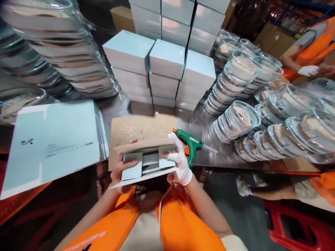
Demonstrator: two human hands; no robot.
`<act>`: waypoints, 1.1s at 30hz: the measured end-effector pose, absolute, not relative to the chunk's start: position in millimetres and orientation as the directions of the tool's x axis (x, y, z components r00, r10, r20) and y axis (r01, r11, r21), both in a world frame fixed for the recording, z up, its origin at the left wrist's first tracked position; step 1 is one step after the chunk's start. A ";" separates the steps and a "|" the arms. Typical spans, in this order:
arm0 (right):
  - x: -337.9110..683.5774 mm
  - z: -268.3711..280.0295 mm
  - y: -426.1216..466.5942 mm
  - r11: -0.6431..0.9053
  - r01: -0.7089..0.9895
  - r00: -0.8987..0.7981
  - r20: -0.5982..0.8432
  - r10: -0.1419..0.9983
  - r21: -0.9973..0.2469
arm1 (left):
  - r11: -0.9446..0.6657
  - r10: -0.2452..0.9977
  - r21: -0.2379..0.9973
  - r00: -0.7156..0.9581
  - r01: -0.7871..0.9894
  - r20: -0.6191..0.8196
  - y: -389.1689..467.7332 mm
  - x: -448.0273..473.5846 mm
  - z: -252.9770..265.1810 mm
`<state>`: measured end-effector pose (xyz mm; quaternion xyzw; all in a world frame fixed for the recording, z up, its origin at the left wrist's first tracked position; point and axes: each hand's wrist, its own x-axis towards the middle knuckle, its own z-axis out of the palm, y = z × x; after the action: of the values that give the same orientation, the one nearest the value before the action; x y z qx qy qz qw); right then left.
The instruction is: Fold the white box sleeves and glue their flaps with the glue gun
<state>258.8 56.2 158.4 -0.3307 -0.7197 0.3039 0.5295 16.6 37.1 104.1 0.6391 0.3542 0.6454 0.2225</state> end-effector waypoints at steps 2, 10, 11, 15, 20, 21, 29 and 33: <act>236.1 160.9 53.3 0.494 0.132 -0.070 0.489 0.870 -0.860 | -0.724 0.663 0.665 -0.082 0.183 0.744 38.4 16.9 107.1; 232.1 181.9 45.8 0.263 0.050 0.179 0.267 0.947 -0.964 | -0.735 0.605 0.603 -0.102 0.311 0.790 38.9 13.7 117.3; 247.9 182.2 45.9 0.207 0.148 0.179 0.231 0.956 -0.967 | -0.737 0.595 0.580 -0.075 0.347 0.800 39.1 10.7 118.9; 305.7 175.5 51.3 -0.285 0.666 0.399 0.006 0.917 -0.689 | -0.740 0.576 0.536 -0.030 0.407 0.817 43.2 5.2 120.0; 323.3 162.2 68.0 -0.571 0.557 0.483 -0.324 0.814 -0.603 | -0.780 0.521 0.496 -0.043 0.382 0.852 55.7 14.0 122.9; 324.3 161.2 70.7 -0.561 0.507 0.464 -0.341 0.817 -0.655 | -0.787 0.517 0.501 -0.058 0.360 0.854 56.3 15.1 125.4; 317.5 171.5 54.4 -0.262 0.169 0.457 -0.160 0.875 -0.950 | -0.449 0.780 0.833 -0.313 0.325 0.542 16.4 19.0 129.6; 298.3 185.3 28.7 -0.024 0.106 0.337 0.013 0.941 -0.994 | -0.285 0.856 0.923 -0.366 0.259 0.366 12.5 34.4 123.4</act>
<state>298.3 28.7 185.3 -0.6061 -0.4321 0.3803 0.5489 34.4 12.5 123.4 0.5089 0.5473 0.6191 0.2411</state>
